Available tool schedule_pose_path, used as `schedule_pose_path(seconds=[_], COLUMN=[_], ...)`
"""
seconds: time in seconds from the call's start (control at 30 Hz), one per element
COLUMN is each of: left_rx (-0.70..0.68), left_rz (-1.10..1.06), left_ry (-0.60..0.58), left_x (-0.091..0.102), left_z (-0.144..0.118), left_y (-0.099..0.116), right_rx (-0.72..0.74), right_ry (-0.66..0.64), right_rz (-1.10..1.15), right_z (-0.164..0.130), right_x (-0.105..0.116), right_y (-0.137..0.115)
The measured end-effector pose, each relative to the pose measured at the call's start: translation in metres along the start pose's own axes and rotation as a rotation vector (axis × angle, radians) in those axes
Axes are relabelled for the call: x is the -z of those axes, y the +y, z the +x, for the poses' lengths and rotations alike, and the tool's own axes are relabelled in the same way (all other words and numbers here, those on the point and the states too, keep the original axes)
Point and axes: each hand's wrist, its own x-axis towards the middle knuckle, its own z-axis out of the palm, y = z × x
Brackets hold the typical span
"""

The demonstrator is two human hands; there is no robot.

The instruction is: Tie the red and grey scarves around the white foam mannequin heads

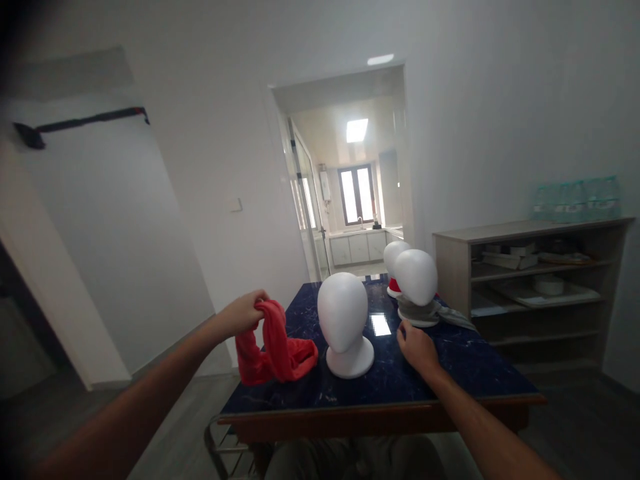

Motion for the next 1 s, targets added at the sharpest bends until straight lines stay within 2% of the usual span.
schedule_pose_path(seconds=[0.1, 0.17, 0.2, 0.23, 0.3, 0.33, 0.4, 0.47, 0.53, 0.6, 0.67, 0.77, 0.9, 0.93, 1.0], left_rx=[-0.213, -0.247, -0.227, -0.203, -0.19, -0.213, -0.306, -0.409, -0.5, -0.59, -0.68, -0.788, -0.85, -0.851, -0.842], left_rz=[0.064, -0.01, -0.06, -0.091, -0.068, -0.026, 0.057, 0.092, 0.175, 0.286, 0.39, 0.439, 0.325, 0.305, 0.282], left_ry=[0.053, 0.077, 0.069, 0.043, -0.042, -0.085, -0.154, -0.202, -0.208, -0.205, -0.207, -0.203, -0.169, -0.153, -0.119], left_x=[0.013, 0.017, 0.018, 0.018, 0.016, 0.014, 0.01, 0.006, 0.002, 0.001, 0.003, 0.012, 0.028, 0.032, 0.038], left_z=[0.002, 0.002, 0.001, 0.001, -0.003, -0.007, -0.016, -0.028, -0.04, -0.049, -0.054, -0.055, -0.043, -0.038, -0.026], left_y=[0.031, 0.044, 0.051, 0.058, 0.079, 0.093, 0.125, 0.16, 0.19, 0.213, 0.229, 0.242, 0.238, 0.234, 0.222], right_rx=[-0.084, -0.059, -0.006, 0.068, 0.279, 0.365, 0.443, 0.497, 0.565, 0.615, 0.602, 0.543, 0.54, 0.524, 0.457], right_ry=[0.317, 0.47, 0.483, 0.453, 0.223, 0.127, 0.018, -0.099, -0.321, -0.608, -0.894, -1.183, -1.442, -1.456, -1.378], right_rz=[0.327, 0.558, 0.66, 0.754, 0.883, 0.911, 0.964, 1.042, 1.157, 1.284, 1.4, 1.509, 1.435, 1.384, 1.3], right_z=[-0.01, -0.024, -0.033, -0.043, -0.06, -0.066, -0.071, -0.069, -0.064, -0.059, -0.057, -0.06, -0.053, -0.047, -0.031], right_x=[0.022, 0.043, 0.054, 0.065, 0.085, 0.093, 0.106, 0.111, 0.11, 0.104, 0.097, 0.093, 0.111, 0.119, 0.136], right_y=[-0.011, -0.037, -0.055, -0.076, -0.123, -0.146, -0.186, -0.213, -0.227, -0.232, -0.23, -0.218, -0.18, -0.167, -0.139])
